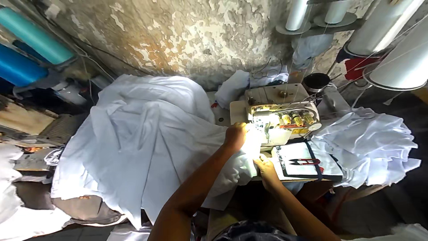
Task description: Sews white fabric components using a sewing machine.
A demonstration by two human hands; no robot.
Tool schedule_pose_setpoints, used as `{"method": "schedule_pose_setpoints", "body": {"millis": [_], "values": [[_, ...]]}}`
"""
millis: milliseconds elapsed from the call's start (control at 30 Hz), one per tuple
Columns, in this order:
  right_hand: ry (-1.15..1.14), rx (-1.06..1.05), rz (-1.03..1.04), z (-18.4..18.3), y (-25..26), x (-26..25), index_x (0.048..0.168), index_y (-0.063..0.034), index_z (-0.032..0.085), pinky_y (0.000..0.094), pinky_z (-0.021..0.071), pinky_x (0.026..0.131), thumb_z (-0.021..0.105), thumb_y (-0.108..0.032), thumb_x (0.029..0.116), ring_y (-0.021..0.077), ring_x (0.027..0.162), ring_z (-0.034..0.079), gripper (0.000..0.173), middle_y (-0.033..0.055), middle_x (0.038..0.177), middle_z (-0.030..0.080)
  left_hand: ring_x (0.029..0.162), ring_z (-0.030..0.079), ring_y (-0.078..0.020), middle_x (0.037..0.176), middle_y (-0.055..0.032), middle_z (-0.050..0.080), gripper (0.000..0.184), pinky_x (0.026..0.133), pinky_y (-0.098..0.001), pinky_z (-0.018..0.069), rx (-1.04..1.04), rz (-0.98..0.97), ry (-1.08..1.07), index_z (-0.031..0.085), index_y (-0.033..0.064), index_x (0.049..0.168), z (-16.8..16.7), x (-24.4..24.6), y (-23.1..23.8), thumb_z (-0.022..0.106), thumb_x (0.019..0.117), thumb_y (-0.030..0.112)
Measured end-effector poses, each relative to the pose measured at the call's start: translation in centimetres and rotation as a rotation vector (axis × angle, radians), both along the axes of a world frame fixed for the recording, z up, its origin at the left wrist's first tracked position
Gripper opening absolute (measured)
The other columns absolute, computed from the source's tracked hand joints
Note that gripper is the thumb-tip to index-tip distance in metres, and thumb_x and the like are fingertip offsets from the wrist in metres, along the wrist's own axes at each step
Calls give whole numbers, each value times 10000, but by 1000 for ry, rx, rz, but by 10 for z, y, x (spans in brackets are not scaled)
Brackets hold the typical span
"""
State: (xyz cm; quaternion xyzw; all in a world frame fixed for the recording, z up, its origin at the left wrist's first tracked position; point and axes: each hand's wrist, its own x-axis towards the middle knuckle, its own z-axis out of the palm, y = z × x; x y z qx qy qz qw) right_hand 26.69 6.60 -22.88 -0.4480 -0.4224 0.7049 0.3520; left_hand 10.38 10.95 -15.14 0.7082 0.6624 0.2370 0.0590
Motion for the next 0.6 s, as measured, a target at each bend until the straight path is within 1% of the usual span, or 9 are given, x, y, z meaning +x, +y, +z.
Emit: {"method": "schedule_pose_setpoints", "body": {"millis": [33,100,133,200,233,333,433,500,600], "values": [[-20,16,33,-2,-1,3,1127,46,609,253,570,691,525,-59,1047,79,737,670,157,64,854,687,943,708,-402,958,-212,732,127,812,-538,550,40,-4,-20,739,-40,996,-4,-2,0,635,937,3],[-43,50,81,-5,-5,8,1020,31,625,232,555,695,539,-45,1038,57,719,654,116,39,804,673,918,711,-387,924,-199,732,101,787,-530,550,61,-16,-51,735,-26,973,-7,-5,0,667,908,10],[-45,70,91,-5,-8,11,1002,29,627,216,548,683,546,-37,1032,42,700,645,109,27,782,666,908,707,-382,907,-195,727,92,774,-528,544,55,-24,-62,733,-23,957,-7,-6,-2,682,896,22],[-38,108,102,-6,-13,15,985,24,627,202,542,674,558,-24,1018,26,687,637,90,14,765,661,915,698,-388,901,-197,721,93,785,-537,535,17,-34,-81,738,-28,942,-4,-5,-6,691,891,34],[-34,124,105,-7,-16,17,992,26,636,200,552,688,565,-22,1013,23,701,648,88,16,776,672,922,696,-390,906,-196,721,98,795,-542,533,-3,-31,-89,743,-27,943,-3,-5,-8,688,898,40],[-20,133,100,-9,-22,18,995,32,639,199,562,707,569,-17,1009,20,717,660,87,20,793,687,960,693,-392,936,-197,729,126,834,-552,525,-38,-18,-110,752,-21,970,0,-1,-12,669,926,63],[-12,113,85,-8,-26,18,944,15,638,191,551,678,573,-21,1011,19,682,650,100,7,755,678,912,698,-382,892,-187,726,109,798,-537,531,25,-8,-84,761,-12,946,-6,2,-13,684,918,60],[-27,117,89,-7,-26,20,914,6,649,184,540,661,582,-34,1012,11,663,638,125,-3,732,672,906,695,-381,887,-183,723,112,793,-538,527,23,10,-70,761,-7,957,-6,4,-13,681,926,65],[-35,119,95,-7,-27,21,880,-5,656,182,533,648,588,-45,1012,6,645,629,154,-14,706,663,873,700,-377,860,-175,722,99,763,-532,530,61,35,-41,760,2,937,-10,6,-13,684,918,62]]}}
